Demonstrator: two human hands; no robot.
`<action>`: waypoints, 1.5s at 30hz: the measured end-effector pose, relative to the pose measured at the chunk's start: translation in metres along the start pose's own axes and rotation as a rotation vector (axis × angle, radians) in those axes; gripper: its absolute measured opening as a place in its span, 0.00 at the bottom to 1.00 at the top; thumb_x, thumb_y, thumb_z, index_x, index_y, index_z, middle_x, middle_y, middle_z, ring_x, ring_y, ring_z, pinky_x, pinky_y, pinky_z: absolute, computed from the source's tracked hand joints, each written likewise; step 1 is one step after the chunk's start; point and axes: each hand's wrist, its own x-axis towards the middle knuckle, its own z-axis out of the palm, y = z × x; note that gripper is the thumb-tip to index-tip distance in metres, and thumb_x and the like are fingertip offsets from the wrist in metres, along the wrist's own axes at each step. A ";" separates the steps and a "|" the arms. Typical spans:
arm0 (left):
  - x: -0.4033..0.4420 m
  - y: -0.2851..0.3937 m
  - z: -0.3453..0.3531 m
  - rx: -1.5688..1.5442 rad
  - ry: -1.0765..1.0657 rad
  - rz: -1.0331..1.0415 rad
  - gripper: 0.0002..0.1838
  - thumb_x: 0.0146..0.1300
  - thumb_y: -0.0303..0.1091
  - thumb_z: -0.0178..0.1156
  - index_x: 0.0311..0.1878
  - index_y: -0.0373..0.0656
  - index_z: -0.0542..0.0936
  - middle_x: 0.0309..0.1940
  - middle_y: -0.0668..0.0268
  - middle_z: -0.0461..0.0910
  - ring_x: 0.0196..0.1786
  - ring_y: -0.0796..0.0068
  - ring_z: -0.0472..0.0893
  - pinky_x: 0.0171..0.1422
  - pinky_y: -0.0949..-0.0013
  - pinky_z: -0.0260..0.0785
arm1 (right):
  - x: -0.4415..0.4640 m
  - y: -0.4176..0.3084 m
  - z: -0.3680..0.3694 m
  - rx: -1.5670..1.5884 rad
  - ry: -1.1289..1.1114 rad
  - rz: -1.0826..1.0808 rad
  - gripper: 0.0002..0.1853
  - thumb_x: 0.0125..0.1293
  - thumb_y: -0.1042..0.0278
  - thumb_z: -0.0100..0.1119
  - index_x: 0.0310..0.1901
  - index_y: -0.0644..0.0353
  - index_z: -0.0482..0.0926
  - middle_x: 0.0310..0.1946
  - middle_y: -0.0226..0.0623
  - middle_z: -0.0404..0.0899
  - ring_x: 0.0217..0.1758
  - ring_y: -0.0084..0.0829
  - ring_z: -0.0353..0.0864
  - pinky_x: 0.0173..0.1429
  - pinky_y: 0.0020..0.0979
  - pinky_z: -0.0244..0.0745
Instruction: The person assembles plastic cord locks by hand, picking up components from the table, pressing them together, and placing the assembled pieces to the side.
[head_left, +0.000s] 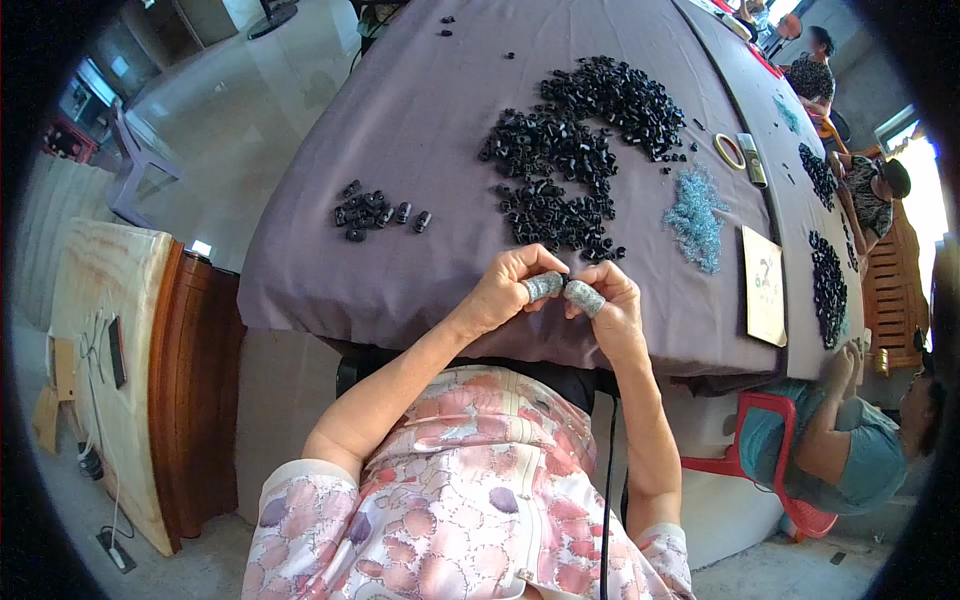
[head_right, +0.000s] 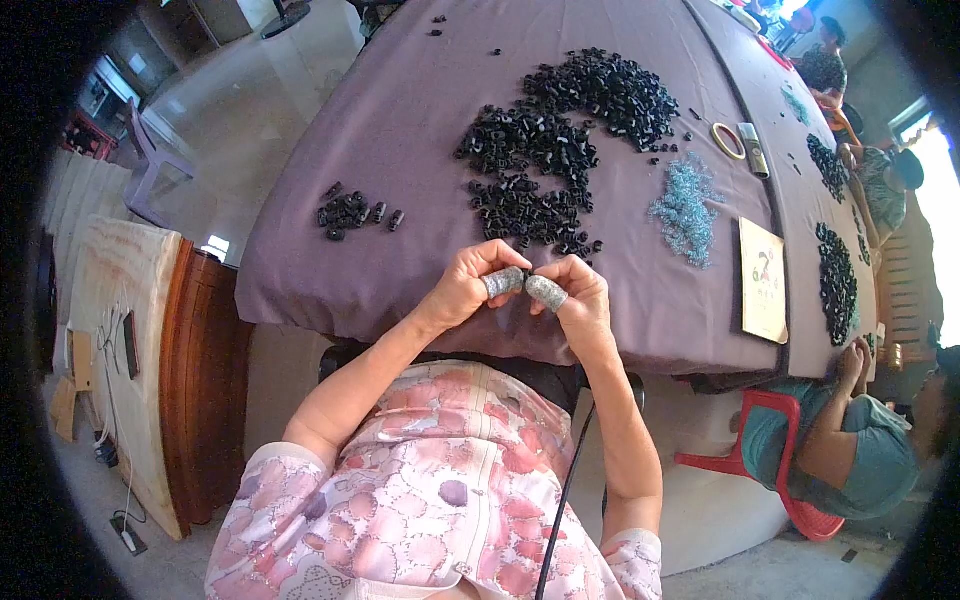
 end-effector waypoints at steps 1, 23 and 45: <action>0.000 0.000 0.000 -0.009 -0.008 0.003 0.07 0.60 0.20 0.51 0.40 0.39 0.76 0.23 0.71 0.74 0.23 0.88 0.68 0.24 0.82 0.59 | 0.000 0.001 0.000 0.064 -0.001 0.021 0.03 0.56 0.80 0.58 0.32 0.64 0.74 0.25 0.32 0.77 0.24 0.19 0.75 0.30 0.19 0.71; -0.001 0.003 -0.002 0.022 -0.071 -0.053 0.05 0.59 0.21 0.54 0.36 0.39 0.77 0.24 0.73 0.75 0.22 0.90 0.66 0.23 0.83 0.55 | 0.002 0.007 -0.007 -0.002 -0.073 -0.052 0.04 0.53 0.82 0.61 0.27 0.64 0.75 0.23 0.31 0.75 0.22 0.19 0.74 0.26 0.20 0.72; -0.002 0.014 -0.005 0.049 -0.156 -0.180 0.07 0.54 0.18 0.52 0.34 0.38 0.78 0.22 0.71 0.75 0.19 0.90 0.64 0.20 0.83 0.50 | -0.001 0.001 -0.007 -0.213 -0.184 -0.095 0.07 0.49 0.80 0.65 0.24 0.61 0.74 0.22 0.27 0.76 0.24 0.16 0.72 0.29 0.19 0.68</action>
